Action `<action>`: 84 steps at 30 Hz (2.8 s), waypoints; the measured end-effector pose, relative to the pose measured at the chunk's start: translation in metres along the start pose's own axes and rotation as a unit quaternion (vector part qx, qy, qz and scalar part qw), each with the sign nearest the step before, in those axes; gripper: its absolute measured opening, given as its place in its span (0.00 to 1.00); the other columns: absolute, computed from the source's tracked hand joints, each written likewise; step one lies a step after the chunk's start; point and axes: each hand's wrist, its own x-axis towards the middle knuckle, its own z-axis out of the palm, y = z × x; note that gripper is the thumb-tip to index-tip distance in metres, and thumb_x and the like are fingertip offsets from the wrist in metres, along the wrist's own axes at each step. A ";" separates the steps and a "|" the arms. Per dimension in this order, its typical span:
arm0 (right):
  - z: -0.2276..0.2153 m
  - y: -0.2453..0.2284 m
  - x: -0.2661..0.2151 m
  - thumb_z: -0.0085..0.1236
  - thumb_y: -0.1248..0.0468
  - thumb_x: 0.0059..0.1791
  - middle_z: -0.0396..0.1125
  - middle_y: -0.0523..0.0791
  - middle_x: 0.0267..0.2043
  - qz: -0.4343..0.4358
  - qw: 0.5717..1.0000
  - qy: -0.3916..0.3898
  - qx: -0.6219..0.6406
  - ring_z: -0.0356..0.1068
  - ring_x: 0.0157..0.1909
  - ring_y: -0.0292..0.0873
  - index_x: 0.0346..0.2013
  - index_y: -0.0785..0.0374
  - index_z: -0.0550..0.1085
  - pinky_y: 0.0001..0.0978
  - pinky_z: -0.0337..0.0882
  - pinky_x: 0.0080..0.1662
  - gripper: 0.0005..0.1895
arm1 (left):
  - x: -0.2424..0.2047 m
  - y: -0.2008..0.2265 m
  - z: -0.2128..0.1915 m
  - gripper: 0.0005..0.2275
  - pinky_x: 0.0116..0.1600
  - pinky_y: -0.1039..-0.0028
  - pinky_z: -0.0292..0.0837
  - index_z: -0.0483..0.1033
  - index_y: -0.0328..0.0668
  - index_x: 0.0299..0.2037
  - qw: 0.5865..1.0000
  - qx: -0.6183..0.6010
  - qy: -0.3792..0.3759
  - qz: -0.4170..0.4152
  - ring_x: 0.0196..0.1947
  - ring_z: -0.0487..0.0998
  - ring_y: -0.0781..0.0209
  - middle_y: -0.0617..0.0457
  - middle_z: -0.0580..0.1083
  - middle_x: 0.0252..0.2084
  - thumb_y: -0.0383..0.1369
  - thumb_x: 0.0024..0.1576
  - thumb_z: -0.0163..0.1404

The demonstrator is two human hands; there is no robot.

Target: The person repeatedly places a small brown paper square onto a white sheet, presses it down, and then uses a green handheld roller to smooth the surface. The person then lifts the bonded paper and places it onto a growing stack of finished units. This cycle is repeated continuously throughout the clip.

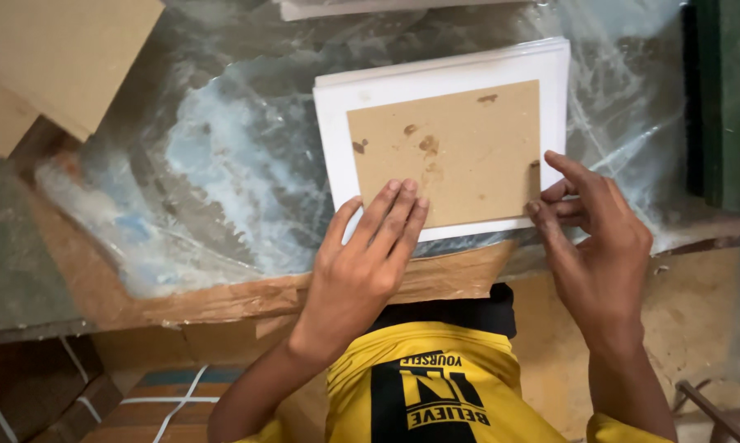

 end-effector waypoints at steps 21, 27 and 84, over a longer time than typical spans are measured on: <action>0.030 -0.030 0.002 0.68 0.61 0.48 0.71 0.47 0.59 -0.252 0.945 0.071 -0.198 0.69 0.61 0.47 0.51 0.52 0.80 0.40 0.74 0.54 0.17 | 0.001 -0.002 0.004 0.32 0.48 0.66 0.74 0.52 0.34 0.73 0.868 -0.271 0.128 -0.395 0.38 0.77 0.57 0.42 0.71 0.58 0.34 0.62 0.54; 0.037 -0.027 0.002 0.67 0.59 0.47 0.73 0.41 0.57 -0.223 0.958 0.039 -0.178 0.73 0.56 0.46 0.49 0.52 0.81 0.39 0.74 0.49 0.15 | -0.001 -0.006 0.015 0.29 0.45 0.70 0.75 0.58 0.33 0.72 0.847 -0.308 0.210 -0.380 0.33 0.74 0.62 0.46 0.72 0.54 0.32 0.60 0.53; 0.047 -0.012 -0.007 0.67 0.57 0.45 0.73 0.40 0.56 -0.209 0.968 0.098 -0.100 0.75 0.50 0.48 0.48 0.49 0.81 0.41 0.75 0.47 0.16 | 0.047 -0.039 0.028 0.09 0.44 0.51 0.71 0.72 0.31 0.38 0.898 -0.181 0.237 -0.323 0.37 0.78 0.33 0.35 0.77 0.32 0.32 0.60 0.51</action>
